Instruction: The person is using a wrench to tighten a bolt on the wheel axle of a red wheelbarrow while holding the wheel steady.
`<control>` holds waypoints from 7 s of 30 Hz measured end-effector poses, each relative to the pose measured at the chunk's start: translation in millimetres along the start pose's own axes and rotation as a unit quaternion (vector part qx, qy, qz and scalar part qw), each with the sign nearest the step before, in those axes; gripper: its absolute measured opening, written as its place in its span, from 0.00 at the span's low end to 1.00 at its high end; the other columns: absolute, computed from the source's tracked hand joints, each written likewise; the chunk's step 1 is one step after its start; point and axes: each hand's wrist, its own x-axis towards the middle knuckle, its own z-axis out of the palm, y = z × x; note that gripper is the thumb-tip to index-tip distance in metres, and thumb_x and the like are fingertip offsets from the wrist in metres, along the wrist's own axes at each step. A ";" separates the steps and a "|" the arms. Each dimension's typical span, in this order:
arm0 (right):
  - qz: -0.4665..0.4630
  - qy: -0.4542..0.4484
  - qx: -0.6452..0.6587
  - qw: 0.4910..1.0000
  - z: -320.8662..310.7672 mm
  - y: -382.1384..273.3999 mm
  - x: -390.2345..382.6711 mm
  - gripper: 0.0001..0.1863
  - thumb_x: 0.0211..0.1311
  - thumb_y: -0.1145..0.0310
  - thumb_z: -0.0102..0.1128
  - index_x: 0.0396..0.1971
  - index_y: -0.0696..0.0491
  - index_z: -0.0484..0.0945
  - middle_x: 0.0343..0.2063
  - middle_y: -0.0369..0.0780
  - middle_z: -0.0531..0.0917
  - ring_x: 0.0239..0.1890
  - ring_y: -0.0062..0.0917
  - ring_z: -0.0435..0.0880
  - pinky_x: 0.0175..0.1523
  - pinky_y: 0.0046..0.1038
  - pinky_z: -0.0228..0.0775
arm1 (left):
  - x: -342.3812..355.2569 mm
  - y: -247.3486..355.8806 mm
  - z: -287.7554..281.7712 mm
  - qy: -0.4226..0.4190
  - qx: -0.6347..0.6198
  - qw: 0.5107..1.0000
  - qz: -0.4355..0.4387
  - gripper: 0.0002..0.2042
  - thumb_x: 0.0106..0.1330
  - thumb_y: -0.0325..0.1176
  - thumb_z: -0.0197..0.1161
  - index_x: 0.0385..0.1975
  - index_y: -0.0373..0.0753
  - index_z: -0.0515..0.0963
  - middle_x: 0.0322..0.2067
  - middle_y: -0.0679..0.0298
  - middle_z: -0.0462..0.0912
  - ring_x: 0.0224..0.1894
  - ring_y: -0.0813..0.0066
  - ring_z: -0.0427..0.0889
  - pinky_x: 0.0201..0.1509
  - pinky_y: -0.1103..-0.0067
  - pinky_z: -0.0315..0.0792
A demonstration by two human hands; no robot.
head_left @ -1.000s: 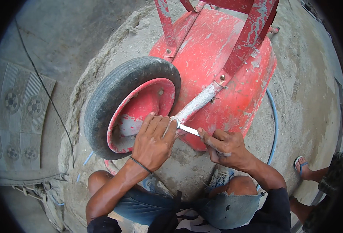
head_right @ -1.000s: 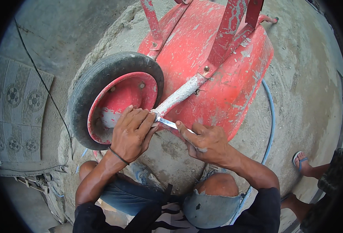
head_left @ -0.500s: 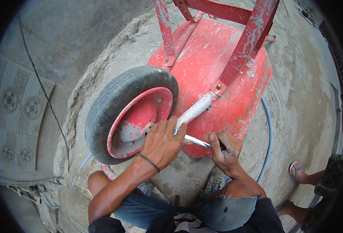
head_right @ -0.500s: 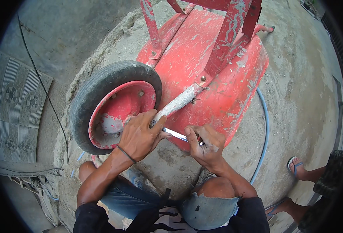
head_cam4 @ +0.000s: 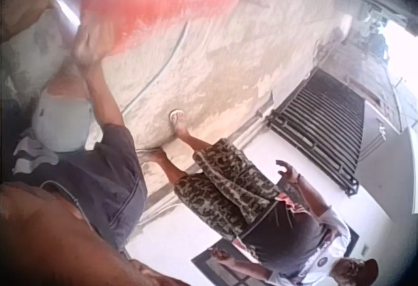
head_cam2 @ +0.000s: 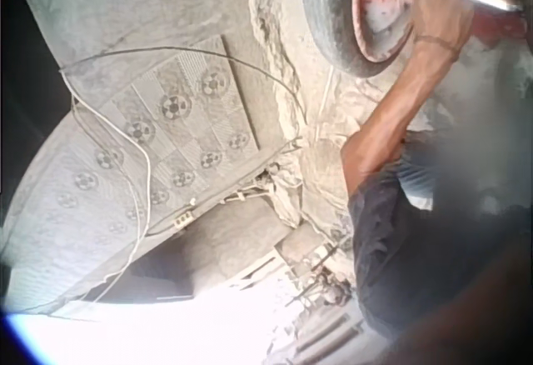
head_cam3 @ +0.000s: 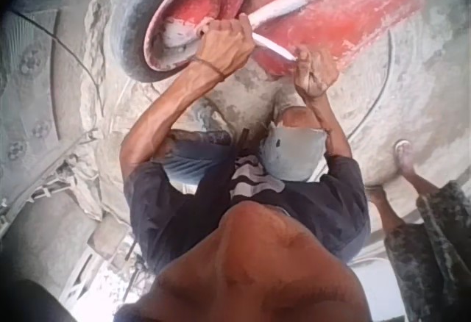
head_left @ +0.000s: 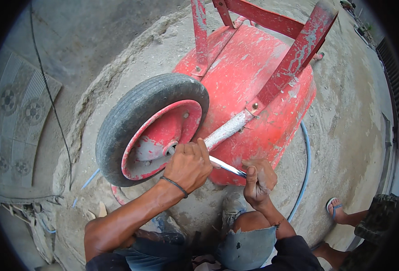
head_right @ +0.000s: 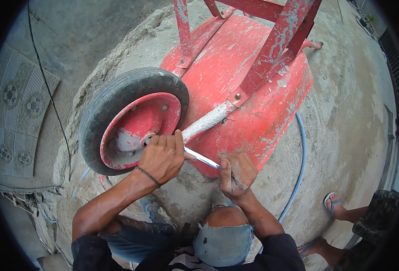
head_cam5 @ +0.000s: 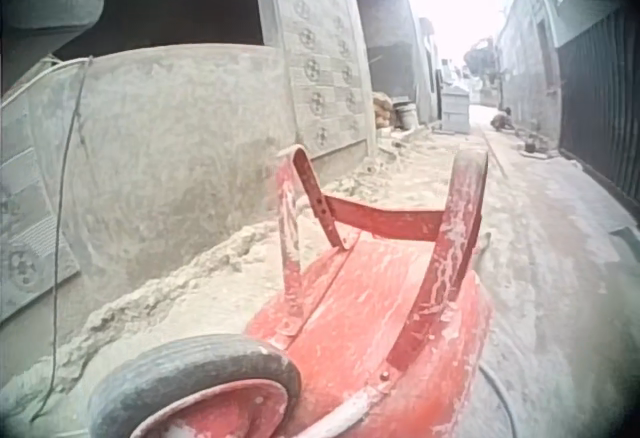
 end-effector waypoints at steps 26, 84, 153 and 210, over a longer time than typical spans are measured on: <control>0.054 0.153 -0.202 0.966 -6.8 -52.2 -25.9 0.22 0.72 0.60 0.38 0.49 0.61 0.74 0.53 0.52 0.75 0.62 0.50 0.66 0.65 0.45 0.54 | 1.3 4.8 6.8 0.027 0.020 0.999 0.027 0.28 0.64 0.47 0.54 0.40 0.18 0.75 0.22 0.52 0.80 0.25 0.66 0.79 0.30 0.72 0.68; -0.167 -0.375 -0.051 0.911 3.0 46.5 146.0 0.29 0.37 0.47 0.76 0.08 0.55 0.68 0.07 0.37 0.63 0.11 0.25 0.60 0.19 0.33 0.51 | -103.7 1.7 8.4 0.175 -0.415 0.844 -0.292 0.20 0.54 0.33 0.69 0.46 0.31 0.78 0.39 0.46 0.83 0.43 0.57 0.84 0.48 0.72 0.75; 0.277 0.362 0.180 0.872 21.4 -19.7 24.4 0.29 0.74 0.53 0.33 0.60 0.63 0.62 0.63 0.49 0.64 0.66 0.36 0.62 0.69 0.38 0.51 | -7.6 -6.7 14.6 0.154 -0.167 0.972 0.053 0.10 0.53 0.33 0.66 0.35 0.42 0.79 0.30 0.66 0.76 0.29 0.68 0.75 0.31 0.70 0.67; 0.615 -0.242 0.237 0.712 0.9 -229.1 9.0 0.15 0.72 0.61 0.48 0.48 0.57 0.69 0.14 0.38 0.78 0.16 0.19 0.77 0.22 0.19 0.62 | -103.1 -26.4 22.9 0.126 -0.613 0.749 -0.216 0.16 0.66 0.31 0.54 0.51 0.30 0.74 0.41 0.46 0.79 0.45 0.47 0.78 0.49 0.65 0.70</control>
